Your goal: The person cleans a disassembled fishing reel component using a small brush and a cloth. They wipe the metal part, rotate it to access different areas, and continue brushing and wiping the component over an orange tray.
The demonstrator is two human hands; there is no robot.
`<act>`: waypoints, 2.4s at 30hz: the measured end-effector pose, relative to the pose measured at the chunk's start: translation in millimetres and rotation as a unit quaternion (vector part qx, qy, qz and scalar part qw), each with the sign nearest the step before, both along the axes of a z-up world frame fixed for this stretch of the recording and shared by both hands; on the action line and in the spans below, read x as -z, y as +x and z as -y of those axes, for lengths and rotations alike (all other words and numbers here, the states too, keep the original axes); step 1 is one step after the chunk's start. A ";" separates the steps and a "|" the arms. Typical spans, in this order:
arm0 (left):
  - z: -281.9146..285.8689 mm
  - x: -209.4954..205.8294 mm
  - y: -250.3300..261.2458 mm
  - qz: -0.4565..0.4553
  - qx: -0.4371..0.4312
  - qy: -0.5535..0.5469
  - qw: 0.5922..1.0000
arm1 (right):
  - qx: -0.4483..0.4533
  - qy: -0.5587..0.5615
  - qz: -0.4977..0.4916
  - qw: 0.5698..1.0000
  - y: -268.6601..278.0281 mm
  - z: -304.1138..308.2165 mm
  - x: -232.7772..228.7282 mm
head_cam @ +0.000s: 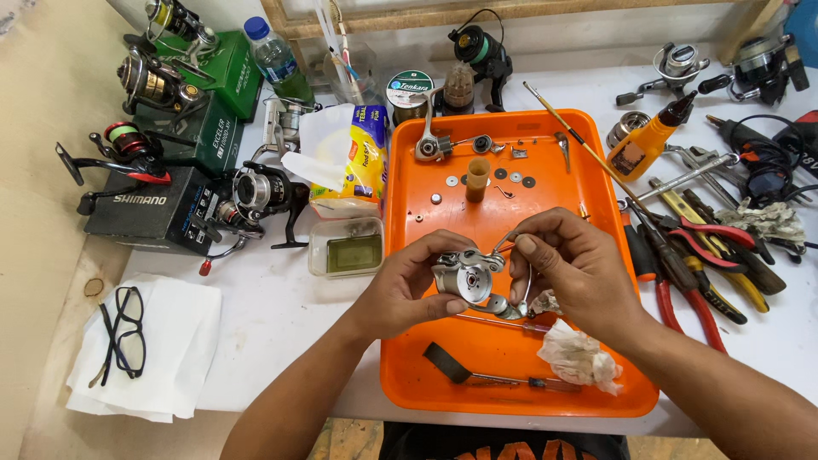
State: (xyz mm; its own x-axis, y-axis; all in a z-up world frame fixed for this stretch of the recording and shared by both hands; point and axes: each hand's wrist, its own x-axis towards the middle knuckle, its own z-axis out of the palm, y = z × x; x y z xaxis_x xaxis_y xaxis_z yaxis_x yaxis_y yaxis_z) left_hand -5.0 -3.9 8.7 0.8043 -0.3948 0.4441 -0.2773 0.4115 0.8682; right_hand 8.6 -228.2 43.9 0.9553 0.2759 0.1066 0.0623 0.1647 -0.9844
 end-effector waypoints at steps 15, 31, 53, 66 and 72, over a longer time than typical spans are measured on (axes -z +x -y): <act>9.1 -13.5 -13.4 0.004 -0.035 0.031 0.999 | 0.056 0.000 0.070 0.996 2.4 -10.2 26.7; 12.0 -15.5 -19.0 -0.026 -0.048 0.063 0.997 | 0.011 -0.277 0.144 0.950 2.3 -7.8 5.7; 1.9 1.4 -4.6 -0.011 -0.101 -0.012 0.995 | -0.036 -0.283 0.102 0.953 -1.0 -12.9 -20.2; -11.5 -30.4 -0.8 0.164 -0.316 0.060 0.932 | -0.078 -0.392 0.167 0.901 20.1 10.0 -19.0; -15.8 -36.0 -1.9 0.202 -0.337 0.072 0.917 | -0.118 -0.413 0.194 0.882 17.0 5.7 -18.8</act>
